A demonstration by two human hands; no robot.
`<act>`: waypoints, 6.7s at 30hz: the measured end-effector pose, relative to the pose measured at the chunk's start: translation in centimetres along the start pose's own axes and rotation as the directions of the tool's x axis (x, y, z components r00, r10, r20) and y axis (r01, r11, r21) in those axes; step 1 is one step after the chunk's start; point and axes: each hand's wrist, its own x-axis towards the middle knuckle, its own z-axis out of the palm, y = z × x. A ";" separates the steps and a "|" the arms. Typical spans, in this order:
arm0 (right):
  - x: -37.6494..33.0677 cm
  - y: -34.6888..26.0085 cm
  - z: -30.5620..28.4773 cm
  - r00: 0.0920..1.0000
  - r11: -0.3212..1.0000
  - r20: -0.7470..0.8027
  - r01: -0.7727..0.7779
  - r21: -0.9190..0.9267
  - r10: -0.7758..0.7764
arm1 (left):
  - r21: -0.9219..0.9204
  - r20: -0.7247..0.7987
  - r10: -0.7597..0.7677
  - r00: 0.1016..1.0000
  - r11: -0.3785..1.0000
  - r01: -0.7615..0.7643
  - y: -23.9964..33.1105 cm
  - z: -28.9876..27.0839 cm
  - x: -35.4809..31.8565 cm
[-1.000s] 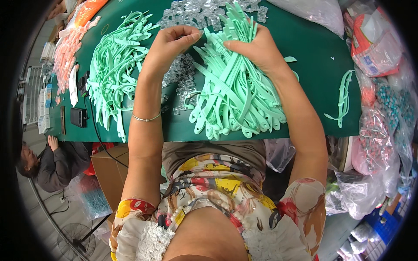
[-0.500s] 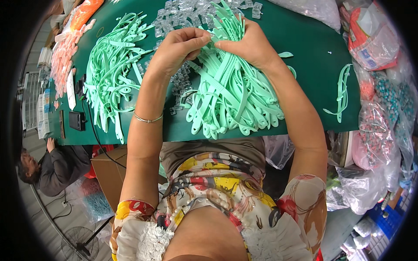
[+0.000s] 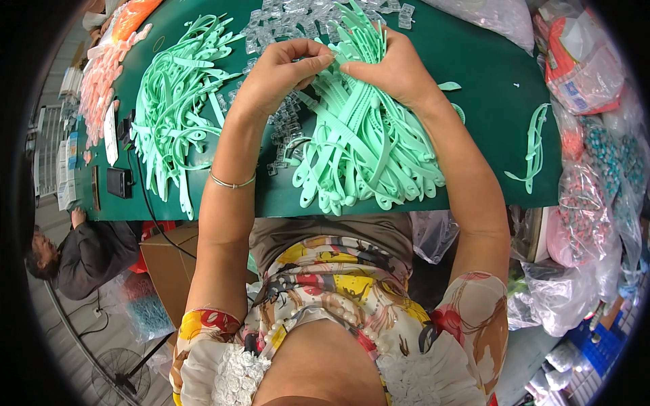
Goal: The person sorts and inspects green plastic straps and small clear plastic connectors by hand at a workbench.
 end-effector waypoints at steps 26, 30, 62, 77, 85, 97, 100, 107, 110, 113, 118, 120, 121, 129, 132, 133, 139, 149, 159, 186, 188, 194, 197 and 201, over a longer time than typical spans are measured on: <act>-0.2 0.2 0.7 0.989 0.985 -0.014 0.145 -0.091 -0.147 | 0.295 -0.113 0.053 0.992 0.955 -0.017 0.4 1.9 0.2; -0.3 0.6 0.3 0.995 0.994 -0.044 0.087 -0.060 -0.090 | 0.176 -0.133 0.036 0.990 0.984 -0.012 0.6 2.0 -0.1; -0.3 0.1 -0.4 0.996 0.990 -0.052 -0.072 0.123 0.079 | 0.928 -0.164 0.342 0.925 0.370 0.028 -2.5 -3.3 0.3; -0.4 -0.1 -0.3 0.999 0.986 -0.017 -0.046 0.157 0.050 | 0.659 -0.208 0.521 0.828 0.700 -0.275 -0.7 1.8 0.1; -0.1 -0.2 -0.4 0.998 0.990 0.031 -0.066 0.126 0.063 | 0.638 -0.237 0.592 0.770 0.693 -0.336 -0.6 2.5 0.2; -0.2 -0.3 -0.3 0.997 0.987 0.024 -0.071 0.143 0.068 | 0.718 -0.189 0.675 0.713 0.591 -0.368 -1.0 2.8 0.1; -0.3 -0.4 -0.2 0.998 0.985 0.016 -0.065 0.157 0.064 | 0.732 -0.160 0.681 0.714 0.567 -0.377 -1.0 2.7 0.1; -0.4 -0.3 -0.2 0.999 0.992 -0.013 -0.047 0.119 0.049 | -0.029 -0.270 0.189 0.944 0.979 -0.204 0.6 2.1 -0.3; -0.2 0.1 -0.4 0.999 0.998 0.035 -0.039 0.056 0.037 | 0.130 -0.119 0.146 0.982 0.983 -0.131 0.3 1.5 0.0; -0.2 0.4 -0.2 0.999 0.999 0.001 0.035 0.011 -0.035 | 0.209 -0.041 0.130 0.991 0.971 -0.119 -0.1 1.1 0.3; -0.3 0.2 0.5 0.995 0.995 -0.014 0.103 0.005 -0.102 | 0.417 -0.113 0.135 0.984 0.906 -0.077 0.8 1.8 0.0; -0.4 0.1 0.6 0.994 0.994 -0.003 0.109 0.015 -0.109 | 0.351 -0.127 0.115 0.985 0.934 -0.064 0.7 2.3 0.1; -0.5 0.0 0.6 0.992 0.992 -0.021 0.120 -0.030 -0.121 | 0.284 -0.138 0.096 0.986 0.957 -0.054 0.6 2.4 0.1; -0.2 0.5 0.0 0.997 0.997 -0.050 0.059 -0.040 -0.061 | -0.098 -0.248 0.082 0.965 0.989 -0.109 -0.3 2.1 -0.1; -0.2 0.4 -0.1 0.999 1.000 -0.023 0.026 -0.008 -0.026 | -0.119 -0.238 0.065 0.969 0.988 -0.095 -0.3 2.0 0.0; -0.4 0.3 -0.1 0.999 0.999 -0.033 -0.014 0.040 0.016 | -0.090 -0.225 0.042 0.974 0.994 -0.064 -0.4 2.0 0.1; -0.5 0.2 -0.7 0.998 0.991 -0.045 -0.031 0.129 0.037 | 0.069 -0.271 0.093 0.958 0.995 -0.077 -0.9 1.6 0.4; -0.4 -0.6 -1.5 0.989 0.984 -0.151 0.031 0.174 -0.005 | 0.566 -0.337 0.572 0.748 0.758 -0.324 -1.2 2.4 1.2; -0.8 -2.6 0.3 0.966 0.969 -0.247 0.127 0.210 -0.073 | 0.067 0.146 0.303 0.942 0.947 -0.315 0.8 6.0 -0.6; -0.9 -3.2 -0.6 0.973 0.967 0.232 -0.062 0.249 0.003 | -0.293 0.094 0.173 0.981 0.946 -0.138 1.3 6.8 -0.7; -1.1 -3.4 -0.6 0.979 0.966 0.200 -0.071 0.249 0.020 | -0.294 0.113 0.167 0.979 0.947 -0.128 1.4 6.8 -0.7; -2.0 -3.9 -0.2 0.998 0.961 0.051 -0.060 0.271 0.048 | 0.062 -0.006 0.281 0.960 0.958 -0.280 2.5 6.4 -1.8; -2.0 -3.1 -0.1 0.997 0.958 -0.053 -0.042 0.283 0.059 | 0.103 -0.002 0.264 0.965 0.960 -0.262 2.5 5.4 -2.3; -2.2 -2.7 -0.9 0.994 0.940 -0.076 -0.054 0.338 0.084 | 0.037 -0.109 0.142 0.984 0.990 -0.139 3.1 1.6 -2.1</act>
